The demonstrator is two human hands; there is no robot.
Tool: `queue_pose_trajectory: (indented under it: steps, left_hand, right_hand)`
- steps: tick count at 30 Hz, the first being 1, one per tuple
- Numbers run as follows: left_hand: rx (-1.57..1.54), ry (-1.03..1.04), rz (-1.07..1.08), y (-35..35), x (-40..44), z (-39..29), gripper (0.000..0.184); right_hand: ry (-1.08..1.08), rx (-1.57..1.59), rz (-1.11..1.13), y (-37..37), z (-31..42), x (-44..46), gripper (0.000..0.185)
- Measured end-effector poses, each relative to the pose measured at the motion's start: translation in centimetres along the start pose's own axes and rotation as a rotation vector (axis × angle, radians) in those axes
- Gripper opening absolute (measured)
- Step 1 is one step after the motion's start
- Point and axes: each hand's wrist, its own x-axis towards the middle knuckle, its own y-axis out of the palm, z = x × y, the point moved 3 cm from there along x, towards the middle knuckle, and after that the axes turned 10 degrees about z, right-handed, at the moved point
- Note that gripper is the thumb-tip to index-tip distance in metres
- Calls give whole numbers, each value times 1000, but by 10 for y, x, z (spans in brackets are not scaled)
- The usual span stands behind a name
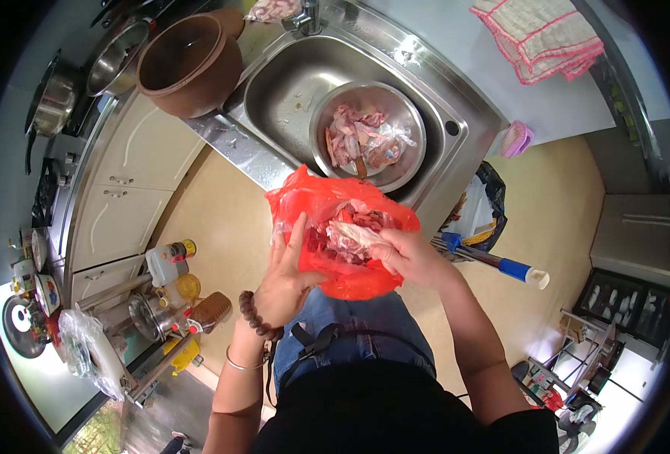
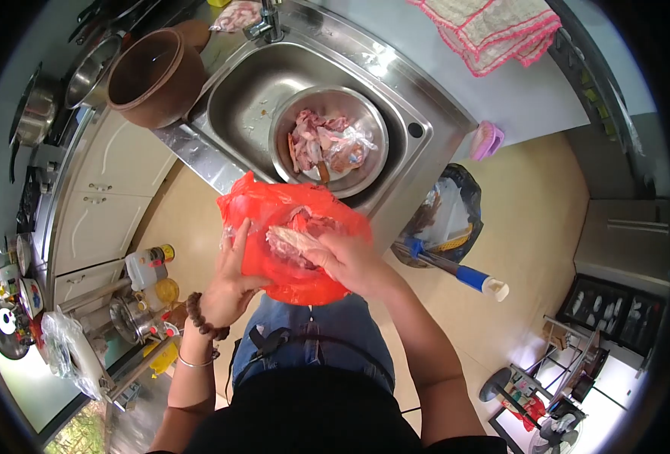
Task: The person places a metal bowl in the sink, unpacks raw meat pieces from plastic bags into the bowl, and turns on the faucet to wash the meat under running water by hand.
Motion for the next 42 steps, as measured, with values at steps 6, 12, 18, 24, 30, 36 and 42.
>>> queue_pose_trajectory:
  steps: [6,12,18,24,30,36,42]
  left_hand:
    - [-37,-20,45,5,-6,4,22]
    - [-59,-27,71,7,-9,7,24]
    - [-67,-71,125,2,-4,4,26]
    - [-75,-69,129,-2,1,4,26]
    - [-48,-26,120,-3,2,3,23]
    - [17,14,174,-4,1,3,23]
    - [78,27,229,-6,-2,-1,21]
  right_hand:
    - [26,-66,-43,14,-9,-1,29]
    - [85,-167,-22,24,-18,7,27]
    - [-5,55,51,5,0,3,26]
    - [154,346,-313,-37,8,16,28]
    - [-294,410,-564,-50,-5,72,26]
    - [-228,93,-396,-22,14,29,20]
    - [9,-380,-214,40,-3,-3,30]
